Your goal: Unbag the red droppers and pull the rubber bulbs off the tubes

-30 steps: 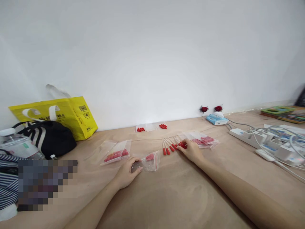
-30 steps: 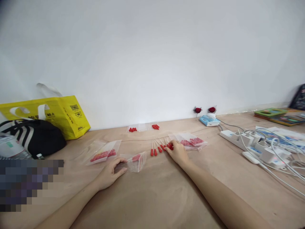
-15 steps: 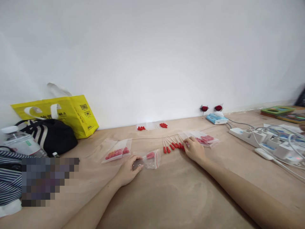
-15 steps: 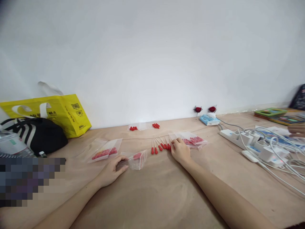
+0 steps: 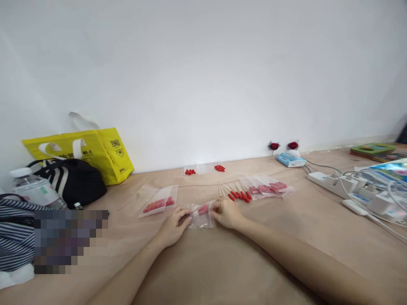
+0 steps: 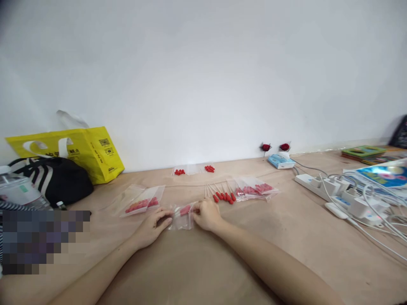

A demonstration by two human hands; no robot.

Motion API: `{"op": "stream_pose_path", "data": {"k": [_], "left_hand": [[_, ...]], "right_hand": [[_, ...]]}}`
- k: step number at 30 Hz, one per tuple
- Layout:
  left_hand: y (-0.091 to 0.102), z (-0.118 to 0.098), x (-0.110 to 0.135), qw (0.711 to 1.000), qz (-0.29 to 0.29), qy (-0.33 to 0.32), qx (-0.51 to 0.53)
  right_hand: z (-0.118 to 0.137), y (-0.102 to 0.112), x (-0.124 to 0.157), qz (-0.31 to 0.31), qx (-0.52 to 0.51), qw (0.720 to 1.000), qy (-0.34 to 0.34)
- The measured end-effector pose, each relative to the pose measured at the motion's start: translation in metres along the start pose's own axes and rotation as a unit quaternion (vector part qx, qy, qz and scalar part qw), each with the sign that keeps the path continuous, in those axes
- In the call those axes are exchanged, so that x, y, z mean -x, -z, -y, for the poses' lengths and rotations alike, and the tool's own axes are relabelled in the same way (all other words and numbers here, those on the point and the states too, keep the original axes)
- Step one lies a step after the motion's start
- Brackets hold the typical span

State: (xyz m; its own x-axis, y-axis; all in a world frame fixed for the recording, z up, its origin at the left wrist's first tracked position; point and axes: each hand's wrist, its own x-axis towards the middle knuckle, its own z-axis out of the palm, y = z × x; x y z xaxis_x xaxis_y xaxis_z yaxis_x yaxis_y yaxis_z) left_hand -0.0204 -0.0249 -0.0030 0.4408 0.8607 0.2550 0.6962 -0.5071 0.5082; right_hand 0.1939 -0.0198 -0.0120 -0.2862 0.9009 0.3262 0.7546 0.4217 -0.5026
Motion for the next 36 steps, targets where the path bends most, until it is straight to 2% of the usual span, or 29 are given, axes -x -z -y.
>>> {"op": "stream_pose_path", "data": {"k": [5,8,12,20,25,30,33,36], "left_hand": [[0.002,0.001,0.002,1.000,0.015,-0.025,0.004],[0.000,0.004,0.003,0.999,0.033,-0.032,-0.028],[-0.003,0.005,0.003,0.995,0.052,-0.013,-0.082],[-0.002,0.000,0.002,0.992,0.071,-0.001,-0.104],[-0.002,0.003,0.002,0.992,0.060,0.005,-0.108],[-0.003,0.006,0.001,0.989,0.071,0.008,-0.129],[-0.004,0.007,0.001,0.988,0.076,0.009,-0.131],[-0.004,0.008,0.002,0.989,0.065,0.004,-0.131]], "right_hand": [[0.006,-0.004,-0.005,0.026,0.045,0.999,0.004],[0.006,-0.005,-0.004,0.042,0.064,0.997,0.016],[0.004,-0.004,0.000,0.027,0.017,0.999,0.012],[0.002,-0.004,0.010,0.008,-0.083,0.995,0.051],[-0.009,0.006,0.024,-0.053,-0.161,0.982,0.077],[-0.039,0.027,0.043,-0.130,-0.220,0.962,0.097],[-0.058,0.041,0.044,-0.192,-0.196,0.959,0.077],[-0.071,0.050,0.033,-0.269,-0.111,0.955,0.061]]}}
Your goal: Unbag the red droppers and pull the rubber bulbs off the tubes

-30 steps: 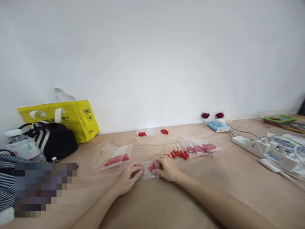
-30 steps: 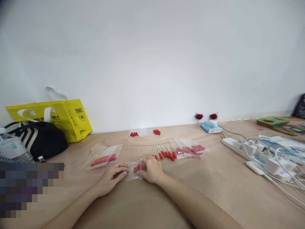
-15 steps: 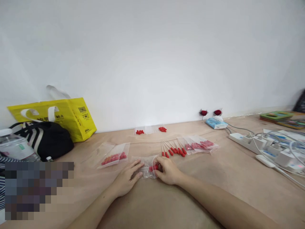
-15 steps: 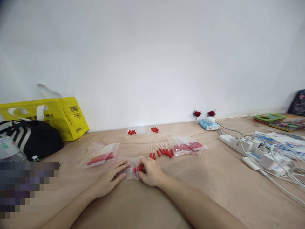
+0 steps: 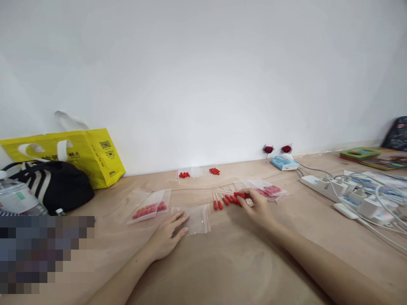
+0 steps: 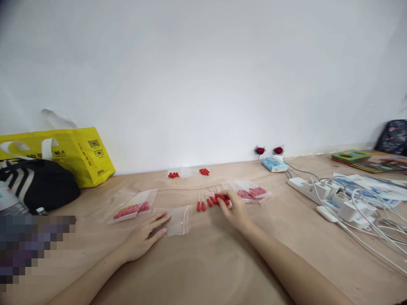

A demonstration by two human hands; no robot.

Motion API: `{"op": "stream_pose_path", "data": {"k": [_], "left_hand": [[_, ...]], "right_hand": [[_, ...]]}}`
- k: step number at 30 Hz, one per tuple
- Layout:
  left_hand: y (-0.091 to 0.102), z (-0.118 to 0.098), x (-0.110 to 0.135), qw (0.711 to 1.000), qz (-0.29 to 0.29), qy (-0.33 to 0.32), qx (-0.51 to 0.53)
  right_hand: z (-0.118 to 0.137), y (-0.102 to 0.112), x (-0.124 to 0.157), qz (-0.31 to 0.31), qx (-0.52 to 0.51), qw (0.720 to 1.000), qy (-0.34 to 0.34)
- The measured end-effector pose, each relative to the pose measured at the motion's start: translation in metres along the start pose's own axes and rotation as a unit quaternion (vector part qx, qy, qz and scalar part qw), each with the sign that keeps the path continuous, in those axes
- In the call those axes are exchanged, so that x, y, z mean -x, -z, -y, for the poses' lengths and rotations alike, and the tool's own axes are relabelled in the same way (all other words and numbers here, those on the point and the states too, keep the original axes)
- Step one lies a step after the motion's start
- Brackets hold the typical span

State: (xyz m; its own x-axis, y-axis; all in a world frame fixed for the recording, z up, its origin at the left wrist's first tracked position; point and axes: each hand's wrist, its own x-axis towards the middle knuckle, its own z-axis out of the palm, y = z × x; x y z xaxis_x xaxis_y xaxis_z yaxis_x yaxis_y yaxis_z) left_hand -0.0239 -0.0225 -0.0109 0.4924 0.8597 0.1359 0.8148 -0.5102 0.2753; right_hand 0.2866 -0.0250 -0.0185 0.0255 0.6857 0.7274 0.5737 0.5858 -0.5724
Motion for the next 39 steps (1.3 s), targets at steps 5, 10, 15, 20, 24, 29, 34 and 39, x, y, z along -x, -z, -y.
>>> {"op": "stream_pose_path", "data": {"k": [5,10,15,20,24,29,34,39], "left_hand": [[0.002,-0.004,0.002,0.998,-0.062,-0.025,-0.006],[0.000,-0.021,-0.002,0.995,-0.089,-0.036,-0.008],[-0.007,-0.039,-0.011,0.998,-0.010,-0.060,-0.006],[-0.007,-0.043,-0.015,0.994,0.092,-0.053,-0.036],[-0.010,-0.041,-0.014,0.995,0.080,-0.048,-0.038],[-0.012,-0.039,-0.009,0.998,-0.041,-0.049,-0.013],[-0.010,-0.040,-0.007,0.994,-0.076,-0.066,0.048],[-0.009,-0.041,-0.007,0.995,-0.065,-0.056,0.059]], "right_hand": [[-0.015,-0.010,-0.018,0.069,0.139,0.983,0.094],[-0.028,-0.021,-0.015,0.161,0.235,0.943,0.171],[-0.023,-0.021,-0.010,0.205,0.280,0.926,0.150],[-0.008,-0.018,-0.009,0.224,0.310,0.917,0.114],[-0.005,-0.017,-0.008,0.210,0.302,0.923,0.108],[-0.005,-0.015,-0.003,0.170,0.282,0.938,0.107],[-0.006,-0.022,-0.001,0.180,0.256,0.943,0.112],[-0.021,-0.027,-0.004,0.166,0.211,0.957,0.107]]}}
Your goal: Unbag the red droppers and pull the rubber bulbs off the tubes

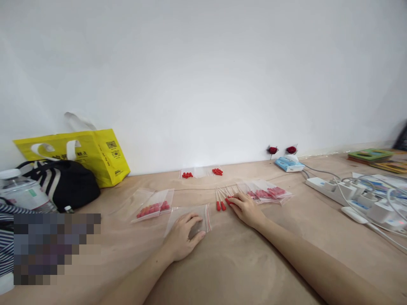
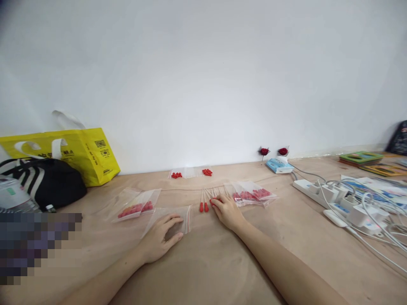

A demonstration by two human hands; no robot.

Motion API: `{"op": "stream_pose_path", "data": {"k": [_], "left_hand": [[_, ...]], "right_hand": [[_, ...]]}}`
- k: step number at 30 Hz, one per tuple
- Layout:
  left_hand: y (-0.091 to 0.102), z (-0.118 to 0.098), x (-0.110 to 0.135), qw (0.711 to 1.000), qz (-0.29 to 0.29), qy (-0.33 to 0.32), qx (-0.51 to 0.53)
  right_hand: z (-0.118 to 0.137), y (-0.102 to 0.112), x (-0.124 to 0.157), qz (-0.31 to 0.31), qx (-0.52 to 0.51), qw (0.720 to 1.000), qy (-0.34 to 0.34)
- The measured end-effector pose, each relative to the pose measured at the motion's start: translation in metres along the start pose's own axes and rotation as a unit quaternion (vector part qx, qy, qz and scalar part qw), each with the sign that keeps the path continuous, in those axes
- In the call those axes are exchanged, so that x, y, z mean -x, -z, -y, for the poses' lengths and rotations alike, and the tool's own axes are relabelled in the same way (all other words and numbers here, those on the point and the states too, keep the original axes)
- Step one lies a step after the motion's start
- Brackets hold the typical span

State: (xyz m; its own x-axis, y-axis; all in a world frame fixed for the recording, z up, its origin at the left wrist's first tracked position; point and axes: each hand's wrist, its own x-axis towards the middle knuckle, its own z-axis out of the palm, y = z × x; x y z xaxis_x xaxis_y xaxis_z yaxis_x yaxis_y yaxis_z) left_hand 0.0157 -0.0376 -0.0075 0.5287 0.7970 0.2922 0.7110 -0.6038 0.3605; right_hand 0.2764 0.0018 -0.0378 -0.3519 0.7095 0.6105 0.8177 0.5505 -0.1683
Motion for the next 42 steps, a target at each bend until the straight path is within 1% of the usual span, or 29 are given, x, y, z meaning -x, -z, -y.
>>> {"op": "stream_pose_path", "data": {"k": [3,6,12,16,20,26,30,34,39,42], "left_hand": [[0.001,0.000,0.000,1.000,0.006,0.002,-0.003],[0.001,0.001,0.000,1.000,0.001,-0.005,0.002],[-0.001,0.003,-0.001,1.000,0.002,-0.015,0.000],[-0.001,0.003,-0.001,1.000,0.009,-0.017,-0.009],[-0.001,0.004,0.000,1.000,0.007,-0.021,-0.012],[0.000,0.002,-0.001,1.000,0.016,-0.016,-0.017],[0.001,0.001,-0.002,1.000,0.019,-0.011,-0.021],[0.000,0.002,-0.001,0.999,0.015,-0.020,-0.023],[-0.005,0.007,-0.003,0.999,-0.004,-0.016,-0.033],[-0.006,0.009,-0.004,0.999,-0.016,-0.022,-0.030]], "right_hand": [[-0.008,-0.002,-0.001,-0.020,-0.004,0.999,-0.025],[-0.012,-0.002,-0.002,-0.020,-0.005,0.999,-0.047],[-0.008,0.002,0.000,0.032,0.027,0.997,-0.063],[-0.006,0.005,0.000,0.049,0.052,0.994,-0.079],[-0.005,0.004,-0.004,0.058,0.071,0.994,-0.065],[0.003,0.003,-0.009,0.050,0.049,0.997,-0.028],[0.005,0.002,-0.008,0.028,0.008,0.999,-0.018],[0.000,-0.004,-0.006,-0.022,-0.030,0.999,-0.027],[-0.005,-0.005,-0.003,-0.082,-0.018,0.995,-0.059],[0.000,0.001,0.000,-0.082,-0.006,0.995,-0.060]]}}
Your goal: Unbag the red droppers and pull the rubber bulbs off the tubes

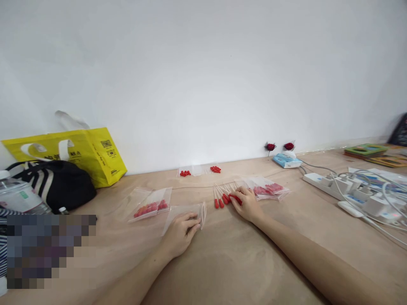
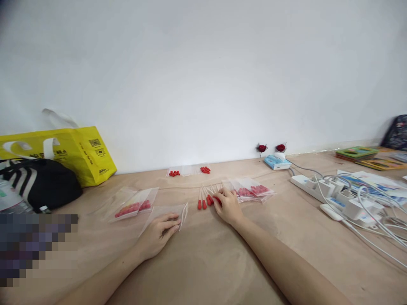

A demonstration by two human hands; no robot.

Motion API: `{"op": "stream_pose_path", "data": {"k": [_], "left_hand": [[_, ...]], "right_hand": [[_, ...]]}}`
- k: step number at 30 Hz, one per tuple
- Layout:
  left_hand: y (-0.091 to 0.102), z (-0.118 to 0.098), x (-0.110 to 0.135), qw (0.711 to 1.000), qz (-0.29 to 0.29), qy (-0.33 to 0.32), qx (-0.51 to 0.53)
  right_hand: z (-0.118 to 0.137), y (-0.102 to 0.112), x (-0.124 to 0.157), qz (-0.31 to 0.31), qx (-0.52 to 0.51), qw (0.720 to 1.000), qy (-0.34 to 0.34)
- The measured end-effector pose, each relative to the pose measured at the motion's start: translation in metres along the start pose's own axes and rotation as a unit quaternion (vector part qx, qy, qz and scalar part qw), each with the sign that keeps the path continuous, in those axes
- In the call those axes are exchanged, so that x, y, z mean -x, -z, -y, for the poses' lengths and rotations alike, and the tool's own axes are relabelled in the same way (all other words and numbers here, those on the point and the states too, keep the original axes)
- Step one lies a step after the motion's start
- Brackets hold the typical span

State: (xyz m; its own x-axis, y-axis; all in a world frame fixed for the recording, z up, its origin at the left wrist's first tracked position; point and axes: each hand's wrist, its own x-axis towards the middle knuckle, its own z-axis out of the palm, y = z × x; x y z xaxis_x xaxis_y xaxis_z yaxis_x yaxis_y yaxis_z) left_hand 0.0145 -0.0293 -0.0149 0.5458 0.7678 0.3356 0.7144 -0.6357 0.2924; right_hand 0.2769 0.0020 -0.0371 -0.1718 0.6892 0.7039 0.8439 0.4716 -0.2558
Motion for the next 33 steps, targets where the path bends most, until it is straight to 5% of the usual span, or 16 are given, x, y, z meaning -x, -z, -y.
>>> {"op": "stream_pose_path", "data": {"k": [8,13,20,26,29,33], "left_hand": [[0.004,-0.002,-0.002,0.997,-0.080,-0.010,0.014],[0.004,-0.002,-0.002,0.995,-0.092,-0.023,0.016],[0.004,-0.002,-0.002,0.996,-0.080,-0.031,0.021],[0.004,-0.003,-0.002,0.984,-0.173,-0.036,0.034],[0.020,-0.002,-0.006,0.968,-0.244,-0.057,0.022],[0.066,0.025,-0.011,0.944,-0.320,-0.070,-0.047]], "right_hand": [[0.018,0.009,0.004,0.018,0.156,0.983,-0.090],[0.016,0.008,0.003,0.031,0.165,0.978,-0.125],[0.013,0.006,0.003,0.029,0.086,0.995,-0.033],[0.013,0.006,0.004,0.009,0.047,0.999,0.012],[0.015,0.008,0.005,-0.003,0.034,0.999,0.037],[0.016,0.008,0.007,-0.010,0.021,0.998,0.065]]}}
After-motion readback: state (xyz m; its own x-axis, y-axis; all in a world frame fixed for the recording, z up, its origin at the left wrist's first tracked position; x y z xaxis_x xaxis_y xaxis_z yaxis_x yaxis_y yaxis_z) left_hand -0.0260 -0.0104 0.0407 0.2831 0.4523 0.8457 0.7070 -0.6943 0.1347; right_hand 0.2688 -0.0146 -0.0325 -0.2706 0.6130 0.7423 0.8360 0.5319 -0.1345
